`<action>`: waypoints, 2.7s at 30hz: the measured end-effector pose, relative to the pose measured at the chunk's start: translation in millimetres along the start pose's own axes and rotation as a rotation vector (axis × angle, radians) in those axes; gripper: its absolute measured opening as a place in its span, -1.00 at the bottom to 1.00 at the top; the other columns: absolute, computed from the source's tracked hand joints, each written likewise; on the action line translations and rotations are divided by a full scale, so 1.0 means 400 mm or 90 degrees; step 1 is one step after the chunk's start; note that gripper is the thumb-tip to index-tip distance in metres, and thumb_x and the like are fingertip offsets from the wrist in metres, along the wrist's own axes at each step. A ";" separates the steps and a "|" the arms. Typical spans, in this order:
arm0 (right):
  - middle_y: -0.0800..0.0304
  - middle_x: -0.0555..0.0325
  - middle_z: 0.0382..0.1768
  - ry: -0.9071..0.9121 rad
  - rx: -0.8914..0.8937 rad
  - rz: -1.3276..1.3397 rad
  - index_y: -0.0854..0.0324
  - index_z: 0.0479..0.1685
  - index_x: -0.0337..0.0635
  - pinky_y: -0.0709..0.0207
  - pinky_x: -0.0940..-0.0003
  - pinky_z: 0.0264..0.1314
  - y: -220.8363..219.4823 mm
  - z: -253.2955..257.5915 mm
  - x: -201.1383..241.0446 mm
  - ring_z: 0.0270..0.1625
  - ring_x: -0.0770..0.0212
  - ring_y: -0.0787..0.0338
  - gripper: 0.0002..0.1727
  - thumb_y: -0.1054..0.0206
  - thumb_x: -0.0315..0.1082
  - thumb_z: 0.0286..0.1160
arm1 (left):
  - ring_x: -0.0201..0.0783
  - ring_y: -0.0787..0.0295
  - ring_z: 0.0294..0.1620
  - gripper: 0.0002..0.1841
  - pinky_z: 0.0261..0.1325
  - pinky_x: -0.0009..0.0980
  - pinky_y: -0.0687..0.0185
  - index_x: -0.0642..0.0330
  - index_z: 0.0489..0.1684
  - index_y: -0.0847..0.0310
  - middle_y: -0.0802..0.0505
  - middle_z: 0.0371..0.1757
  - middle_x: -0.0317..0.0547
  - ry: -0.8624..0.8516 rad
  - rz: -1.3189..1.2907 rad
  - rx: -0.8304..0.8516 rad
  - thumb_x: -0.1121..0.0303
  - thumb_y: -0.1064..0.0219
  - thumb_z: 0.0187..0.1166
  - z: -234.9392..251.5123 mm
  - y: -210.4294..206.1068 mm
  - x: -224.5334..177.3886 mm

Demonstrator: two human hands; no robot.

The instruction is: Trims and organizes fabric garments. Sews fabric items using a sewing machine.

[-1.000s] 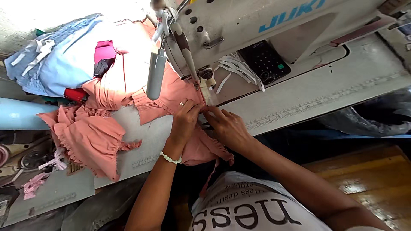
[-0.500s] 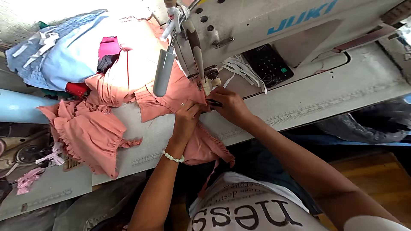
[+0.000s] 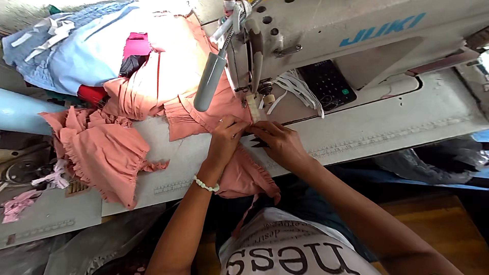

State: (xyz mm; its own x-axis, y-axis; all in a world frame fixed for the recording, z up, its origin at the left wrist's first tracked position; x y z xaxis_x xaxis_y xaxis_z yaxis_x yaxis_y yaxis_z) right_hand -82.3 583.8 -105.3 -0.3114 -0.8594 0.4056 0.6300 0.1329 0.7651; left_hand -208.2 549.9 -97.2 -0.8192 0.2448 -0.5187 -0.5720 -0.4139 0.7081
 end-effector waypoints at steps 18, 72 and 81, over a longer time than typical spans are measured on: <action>-0.82 -0.12 -0.01 0.042 0.021 -0.068 -0.85 -0.03 -0.27 -0.58 0.16 -0.51 -0.014 0.013 0.015 -0.33 -0.06 -0.77 -0.73 -0.45 -0.56 0.26 | -0.06 -0.78 -0.04 -0.83 0.10 -0.30 -0.66 0.34 -0.19 -0.88 -0.88 -0.14 0.03 -0.164 0.104 0.050 0.65 -0.34 0.48 -0.001 -0.019 -0.028; -0.79 -0.18 0.10 -0.119 0.046 0.096 -0.87 0.08 -0.20 -0.68 -0.06 -0.37 -0.014 0.071 -0.078 -0.26 -0.13 -0.84 -0.63 -0.51 -0.61 0.22 | -0.05 -0.77 -0.05 -0.84 0.09 -0.28 -0.66 0.30 -0.23 -0.89 -0.85 -0.19 0.04 -0.163 0.074 0.059 0.63 -0.36 0.45 0.046 -0.010 0.009; -0.81 -0.15 -0.04 -0.159 0.034 0.148 -0.84 0.01 -0.27 -0.71 -0.02 -0.27 -0.005 0.094 -0.101 -0.22 -0.08 -0.85 -0.76 -0.45 -0.57 0.38 | 0.00 -0.82 -0.02 -0.85 0.12 -0.23 -0.71 0.34 -0.21 -0.85 -0.87 -0.12 0.09 -0.112 0.104 0.084 0.63 -0.33 0.50 0.039 -0.008 0.002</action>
State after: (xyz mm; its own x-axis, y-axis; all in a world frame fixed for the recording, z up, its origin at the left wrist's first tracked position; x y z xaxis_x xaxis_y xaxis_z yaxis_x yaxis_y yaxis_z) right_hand -97.6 636.6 -104.3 -0.3326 -0.6571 0.6765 0.6686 0.3416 0.6605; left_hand -207.8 565.3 -92.4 -0.8889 0.3371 -0.3101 -0.4231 -0.3449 0.8378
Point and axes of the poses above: each hand's wrist, its own z-axis towards the middle knuckle, its own y-axis out of the back of the hand, x = y × z, the point moved 9 cm from there along z, towards the middle knuckle
